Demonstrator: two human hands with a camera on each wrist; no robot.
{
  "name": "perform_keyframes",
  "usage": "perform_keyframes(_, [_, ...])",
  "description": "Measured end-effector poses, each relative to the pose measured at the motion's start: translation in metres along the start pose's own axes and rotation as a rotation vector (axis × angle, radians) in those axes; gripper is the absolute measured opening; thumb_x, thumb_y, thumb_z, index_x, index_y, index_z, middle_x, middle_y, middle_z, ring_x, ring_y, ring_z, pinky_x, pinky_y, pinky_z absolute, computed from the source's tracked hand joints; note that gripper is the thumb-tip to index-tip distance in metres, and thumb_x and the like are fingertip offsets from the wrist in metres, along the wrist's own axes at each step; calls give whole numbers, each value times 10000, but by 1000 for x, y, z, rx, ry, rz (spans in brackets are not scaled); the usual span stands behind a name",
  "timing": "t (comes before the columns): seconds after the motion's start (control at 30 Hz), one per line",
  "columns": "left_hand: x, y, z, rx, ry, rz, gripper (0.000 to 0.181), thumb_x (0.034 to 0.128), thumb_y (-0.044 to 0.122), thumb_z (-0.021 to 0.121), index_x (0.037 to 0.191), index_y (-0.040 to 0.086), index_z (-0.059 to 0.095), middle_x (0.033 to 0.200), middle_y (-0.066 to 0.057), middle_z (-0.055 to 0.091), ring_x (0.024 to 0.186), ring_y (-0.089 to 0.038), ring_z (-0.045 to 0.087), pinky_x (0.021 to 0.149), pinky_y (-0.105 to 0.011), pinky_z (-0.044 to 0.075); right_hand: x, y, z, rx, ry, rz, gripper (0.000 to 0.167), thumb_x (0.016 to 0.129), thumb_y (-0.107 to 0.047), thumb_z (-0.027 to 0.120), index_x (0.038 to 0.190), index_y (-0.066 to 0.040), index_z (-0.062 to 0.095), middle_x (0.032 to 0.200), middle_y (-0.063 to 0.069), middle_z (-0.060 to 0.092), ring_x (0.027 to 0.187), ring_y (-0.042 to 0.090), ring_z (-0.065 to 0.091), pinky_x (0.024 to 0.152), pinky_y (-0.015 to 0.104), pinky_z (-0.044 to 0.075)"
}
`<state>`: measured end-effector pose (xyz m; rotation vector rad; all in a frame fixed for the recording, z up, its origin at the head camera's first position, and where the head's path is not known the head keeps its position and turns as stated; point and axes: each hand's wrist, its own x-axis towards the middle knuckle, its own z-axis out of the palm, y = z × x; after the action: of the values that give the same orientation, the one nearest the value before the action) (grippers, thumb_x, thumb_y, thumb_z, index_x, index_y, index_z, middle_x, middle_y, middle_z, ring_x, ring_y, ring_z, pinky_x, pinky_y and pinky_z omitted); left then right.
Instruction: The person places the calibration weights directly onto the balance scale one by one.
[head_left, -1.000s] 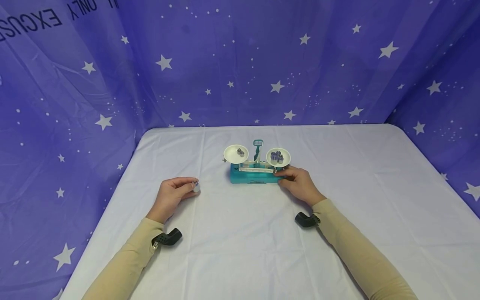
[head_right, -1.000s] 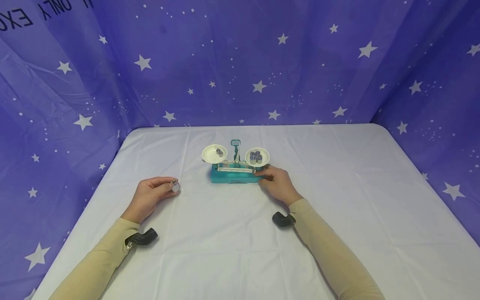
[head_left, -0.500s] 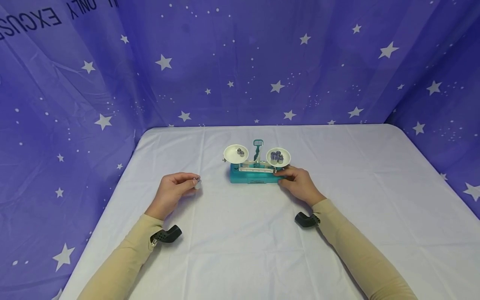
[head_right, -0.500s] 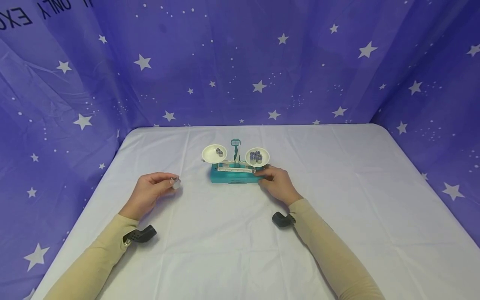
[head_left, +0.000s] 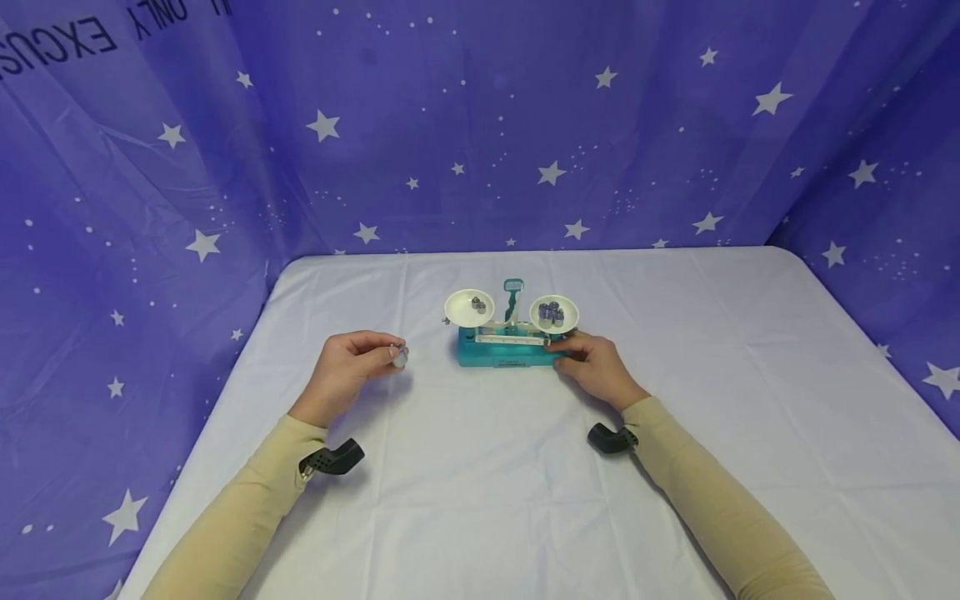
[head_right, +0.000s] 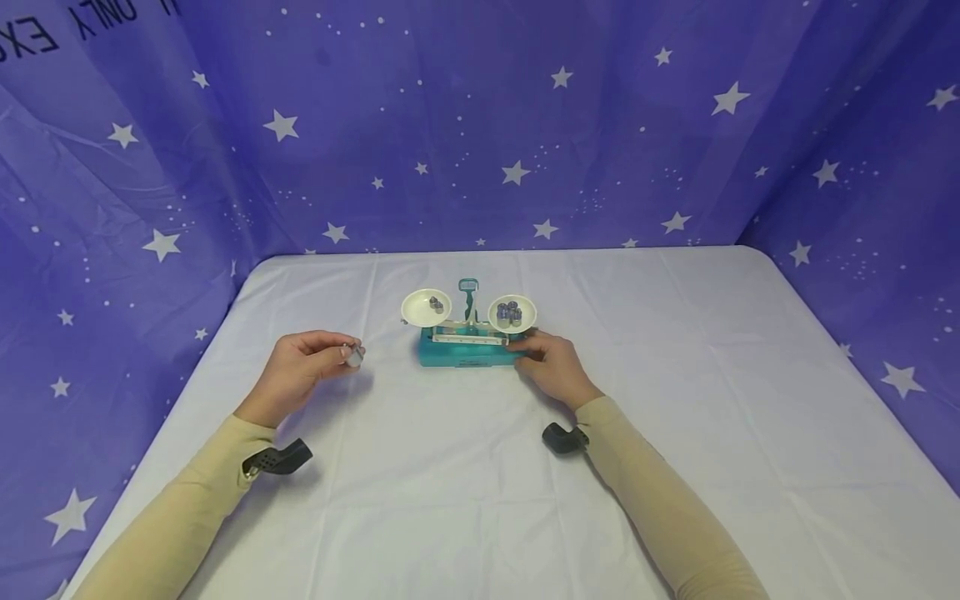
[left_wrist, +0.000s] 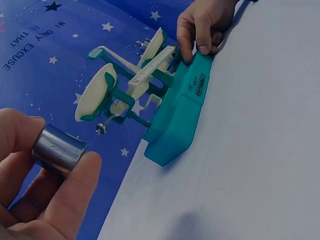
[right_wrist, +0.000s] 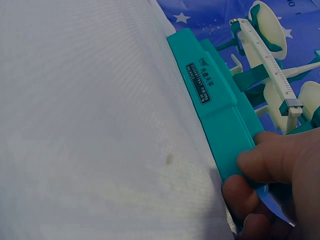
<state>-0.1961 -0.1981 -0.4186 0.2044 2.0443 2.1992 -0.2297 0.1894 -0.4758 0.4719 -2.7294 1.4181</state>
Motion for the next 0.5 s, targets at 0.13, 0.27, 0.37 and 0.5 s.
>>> perform_keyframes(0.13, [1,1,1,2,7,-11,276,936,-58,613,912,168,771,930,85,767,887,-56,738,814,-247,629,0,0,0,8,6,-4,254,858,18,713,1093,-42,787,1203,147,743,1054,235,664,858,205,528])
perform_keyframes(0.27, [2,1,1,10,15,-19,292,937,-51,612,887,189,770,923,99,763,884,-50,737,802,-233,627,0,1,0,-2,6,2,253,863,11,714,1100,-45,785,1212,147,740,1052,215,659,856,196,524])
perform_keyframes(0.37, [3,2,1,6,17,-20,292,938,-51,612,885,188,770,920,96,764,882,-53,737,798,-232,628,0,0,0,-1,3,7,248,868,7,714,1102,-42,783,1209,148,739,1023,216,651,843,208,524])
perform_keyframes(0.5, [3,4,1,13,14,-11,281,938,-44,613,896,186,768,917,85,771,882,-57,742,799,-235,629,0,-1,0,3,1,4,249,866,13,717,1100,-42,784,1197,146,742,1009,233,653,838,220,527])
